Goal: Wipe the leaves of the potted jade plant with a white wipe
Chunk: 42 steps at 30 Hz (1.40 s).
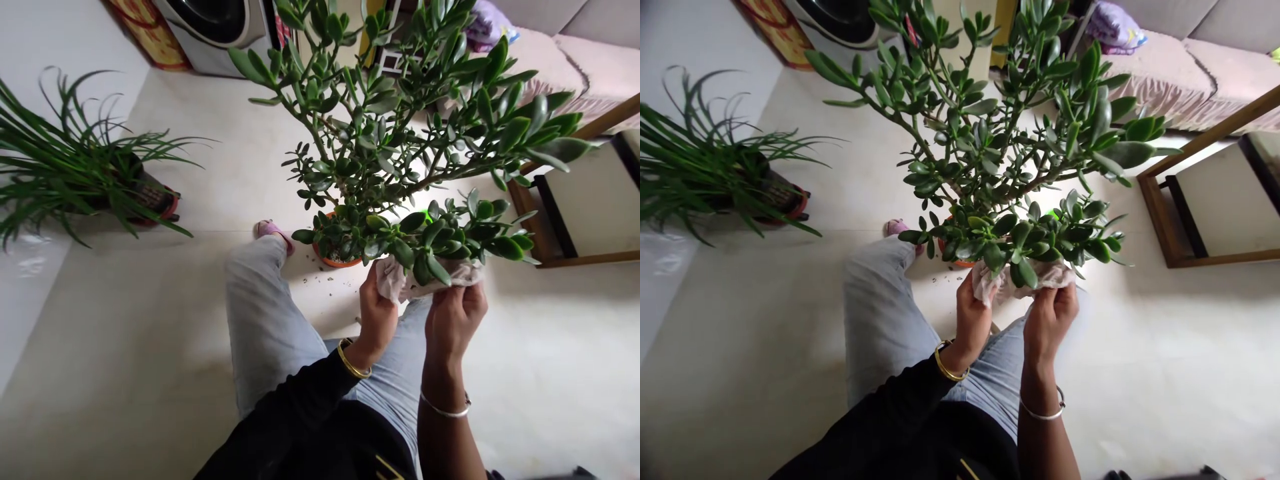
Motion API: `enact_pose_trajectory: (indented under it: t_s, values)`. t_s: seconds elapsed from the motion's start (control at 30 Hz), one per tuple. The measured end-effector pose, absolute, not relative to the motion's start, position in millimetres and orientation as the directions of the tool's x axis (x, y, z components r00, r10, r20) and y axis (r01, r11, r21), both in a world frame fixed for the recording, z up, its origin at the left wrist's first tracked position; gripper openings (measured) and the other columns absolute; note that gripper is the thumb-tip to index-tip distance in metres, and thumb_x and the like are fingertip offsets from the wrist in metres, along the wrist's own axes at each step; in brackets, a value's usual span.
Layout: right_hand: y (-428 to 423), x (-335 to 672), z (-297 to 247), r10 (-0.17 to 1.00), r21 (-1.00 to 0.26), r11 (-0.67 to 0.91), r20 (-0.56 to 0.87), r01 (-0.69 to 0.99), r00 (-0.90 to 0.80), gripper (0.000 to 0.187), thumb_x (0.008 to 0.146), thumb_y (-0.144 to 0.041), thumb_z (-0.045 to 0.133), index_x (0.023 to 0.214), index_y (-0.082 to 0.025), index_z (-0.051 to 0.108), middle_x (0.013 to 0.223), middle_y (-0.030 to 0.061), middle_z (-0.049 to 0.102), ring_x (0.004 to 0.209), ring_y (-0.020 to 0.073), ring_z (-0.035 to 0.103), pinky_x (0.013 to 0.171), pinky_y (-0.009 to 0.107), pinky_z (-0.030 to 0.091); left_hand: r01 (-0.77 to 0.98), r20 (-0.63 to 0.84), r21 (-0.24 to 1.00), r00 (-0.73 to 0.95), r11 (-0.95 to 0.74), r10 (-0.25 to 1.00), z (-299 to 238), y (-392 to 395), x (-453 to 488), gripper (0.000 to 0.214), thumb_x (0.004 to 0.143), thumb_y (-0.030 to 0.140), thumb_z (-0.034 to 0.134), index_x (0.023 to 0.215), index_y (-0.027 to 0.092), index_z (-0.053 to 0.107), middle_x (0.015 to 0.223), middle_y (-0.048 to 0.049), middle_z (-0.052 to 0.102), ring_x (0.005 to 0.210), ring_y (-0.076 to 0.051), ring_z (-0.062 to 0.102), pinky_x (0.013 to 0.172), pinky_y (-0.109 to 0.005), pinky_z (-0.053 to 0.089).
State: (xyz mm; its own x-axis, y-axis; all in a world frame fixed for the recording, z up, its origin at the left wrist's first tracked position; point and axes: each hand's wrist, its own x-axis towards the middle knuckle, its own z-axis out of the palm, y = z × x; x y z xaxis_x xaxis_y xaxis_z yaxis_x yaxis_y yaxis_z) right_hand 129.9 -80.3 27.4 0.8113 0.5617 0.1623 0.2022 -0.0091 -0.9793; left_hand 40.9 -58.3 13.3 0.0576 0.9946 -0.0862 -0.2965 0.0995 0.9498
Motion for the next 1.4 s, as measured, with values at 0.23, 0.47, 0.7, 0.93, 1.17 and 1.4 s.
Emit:
enact_pose_trajectory:
  t_s: [0.23, 0.47, 0.7, 0.93, 1.17, 1.4]
  values:
    - [-77.9, 123.5, 45.3, 0.458, -0.975, 0.097, 0.22, 0.197, 0.861, 0.041, 0.1, -0.055, 0.053, 0.121, -0.022, 0.064, 0.123, 0.0115, 0.07, 0.111, 0.0251, 0.071, 0.093, 0.042, 0.061, -0.185, 0.041, 0.982, 0.058, -0.029, 0.997, 23.5, -74.4, 28.2, 0.038, 0.091, 0.023, 0.066, 0.129, 0.023, 0.065, 0.114, -0.0105, 0.077, 0.108, -0.026, 0.075, 0.097, -0.037, 0.063]
    - [-62.3, 120.4, 57.2, 0.494, -0.934, 0.128, 0.352, 0.334, 0.795, 0.034, 0.082, -0.035, 0.08, 0.107, -0.023, 0.059, 0.108, 0.0046, 0.065, 0.098, 0.0183, 0.068, 0.087, 0.035, 0.06, -0.226, 0.101, 0.972, 0.142, -0.067, 0.985, 31.6, -64.9, 36.9, 0.048, 0.088, 0.017, 0.068, 0.135, 0.022, 0.058, 0.125, -0.0135, 0.075, 0.112, -0.028, 0.074, 0.101, -0.04, 0.061]
    - [-56.3, 132.3, 65.2, 0.53, -0.913, 0.014, 0.353, 0.409, 0.771, 0.038, 0.072, -0.033, 0.083, 0.099, -0.024, 0.058, 0.087, -0.0026, 0.055, 0.078, 0.0139, 0.059, 0.064, 0.025, 0.051, -0.189, 0.226, 0.961, 0.114, -0.203, 0.967, 26.3, -45.6, 44.6, 0.035, 0.095, 0.02, 0.062, 0.131, 0.021, 0.063, 0.126, -0.0134, 0.073, 0.121, -0.027, 0.069, 0.109, -0.045, 0.057]
    - [-53.1, 137.5, 67.3, 0.525, -0.891, -0.061, 0.354, 0.449, 0.774, 0.027, 0.072, -0.028, 0.078, 0.09, -0.023, 0.058, 0.081, -0.0044, 0.057, 0.068, 0.0103, 0.054, 0.057, 0.022, 0.042, -0.092, 0.324, 0.943, 0.054, -0.318, 0.945, 19.3, -38.9, 49.8, 0.035, 0.091, 0.02, 0.071, 0.125, 0.022, 0.064, 0.119, -0.0119, 0.074, 0.114, -0.027, 0.072, 0.103, -0.043, 0.059]
    - [-55.1, 131.4, 67.0, 0.475, -0.892, 0.001, 0.398, 0.452, 0.785, 0.021, 0.079, -0.03, 0.08, 0.091, -0.02, 0.065, 0.074, -0.0037, 0.061, 0.066, 0.0115, 0.057, 0.057, 0.023, 0.046, 0.06, 0.369, 0.929, -0.077, -0.365, 0.926, 16.7, -32.6, 55.9, 0.01, 0.092, 0.026, 0.07, 0.101, 0.022, 0.068, 0.091, -0.0055, 0.074, 0.09, -0.021, 0.073, 0.083, -0.034, 0.06]
    - [-56.2, 128.8, 62.9, 0.485, -0.894, 0.017, 0.399, 0.448, 0.778, 0.026, 0.077, -0.033, 0.083, 0.089, -0.02, 0.063, 0.073, -0.0043, 0.062, 0.065, 0.0112, 0.059, 0.059, 0.023, 0.05, 0.163, 0.425, 0.904, -0.243, -0.396, 0.872, 10.3, -28.6, 66.7, 0.007, 0.094, 0.028, 0.069, 0.095, 0.022, 0.07, 0.083, -0.0051, 0.074, 0.081, -0.02, 0.073, 0.077, -0.031, 0.058]
